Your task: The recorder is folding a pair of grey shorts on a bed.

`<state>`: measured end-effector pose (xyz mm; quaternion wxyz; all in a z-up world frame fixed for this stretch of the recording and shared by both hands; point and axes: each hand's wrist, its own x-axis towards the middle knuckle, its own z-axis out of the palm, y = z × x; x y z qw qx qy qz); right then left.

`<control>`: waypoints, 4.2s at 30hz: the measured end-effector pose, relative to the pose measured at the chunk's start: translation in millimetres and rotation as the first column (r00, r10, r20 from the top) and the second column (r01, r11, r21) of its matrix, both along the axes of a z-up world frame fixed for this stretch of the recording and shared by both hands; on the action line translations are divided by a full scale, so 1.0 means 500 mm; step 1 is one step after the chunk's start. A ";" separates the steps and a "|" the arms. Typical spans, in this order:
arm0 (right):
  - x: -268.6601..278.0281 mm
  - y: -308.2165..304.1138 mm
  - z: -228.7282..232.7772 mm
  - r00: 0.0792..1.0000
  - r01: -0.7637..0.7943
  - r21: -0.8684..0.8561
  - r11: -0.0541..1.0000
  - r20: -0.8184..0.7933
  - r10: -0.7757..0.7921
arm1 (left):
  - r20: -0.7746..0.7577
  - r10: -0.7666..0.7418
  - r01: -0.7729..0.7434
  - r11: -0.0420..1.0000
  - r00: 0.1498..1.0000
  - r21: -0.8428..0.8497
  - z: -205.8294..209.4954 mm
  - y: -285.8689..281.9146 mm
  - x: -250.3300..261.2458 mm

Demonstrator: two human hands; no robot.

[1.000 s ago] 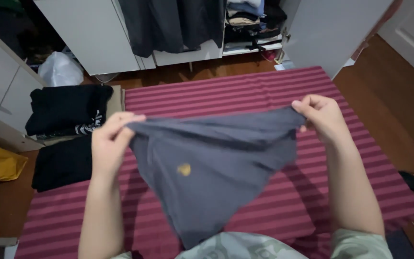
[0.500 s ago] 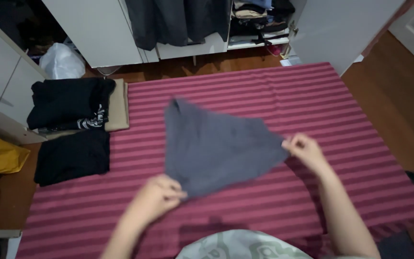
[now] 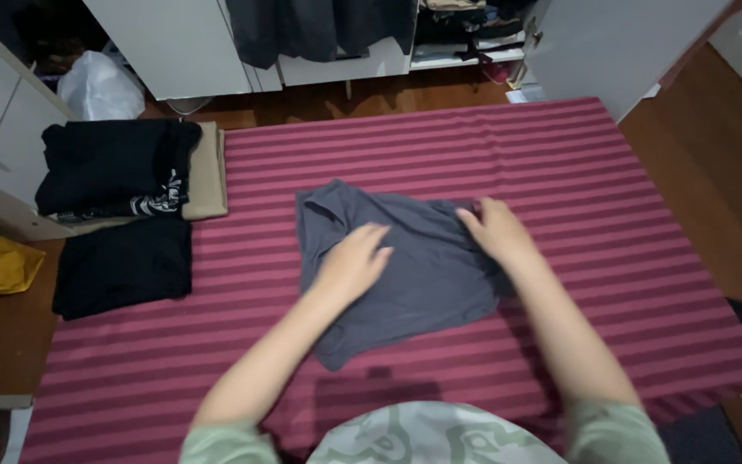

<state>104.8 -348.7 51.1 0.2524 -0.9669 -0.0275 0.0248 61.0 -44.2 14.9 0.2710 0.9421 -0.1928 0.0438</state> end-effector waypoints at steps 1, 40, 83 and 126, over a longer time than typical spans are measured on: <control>0.026 0.016 -0.027 0.994 0.089 -0.120 0.989 -0.046 -0.095 | 0.070 0.026 -0.029 0.999 0.997 0.045 -0.023 -0.035 0.016; 0.076 0.025 -0.094 0.959 0.277 -0.285 0.918 0.026 -0.282 | -0.236 0.671 -0.681 0.730 0.703 0.046 -0.222 0.255 0.171; -0.184 -0.046 0.020 0.961 0.263 -0.176 0.949 0.136 -0.241 | -0.090 -0.285 0.298 0.927 0.954 0.227 -0.037 0.192 -0.246; 0.007 0.309 -0.136 0.773 -0.196 0.900 0.389 -0.102 0.626 | -0.166 0.216 -0.160 0.942 0.962 0.295 -0.069 0.156 0.347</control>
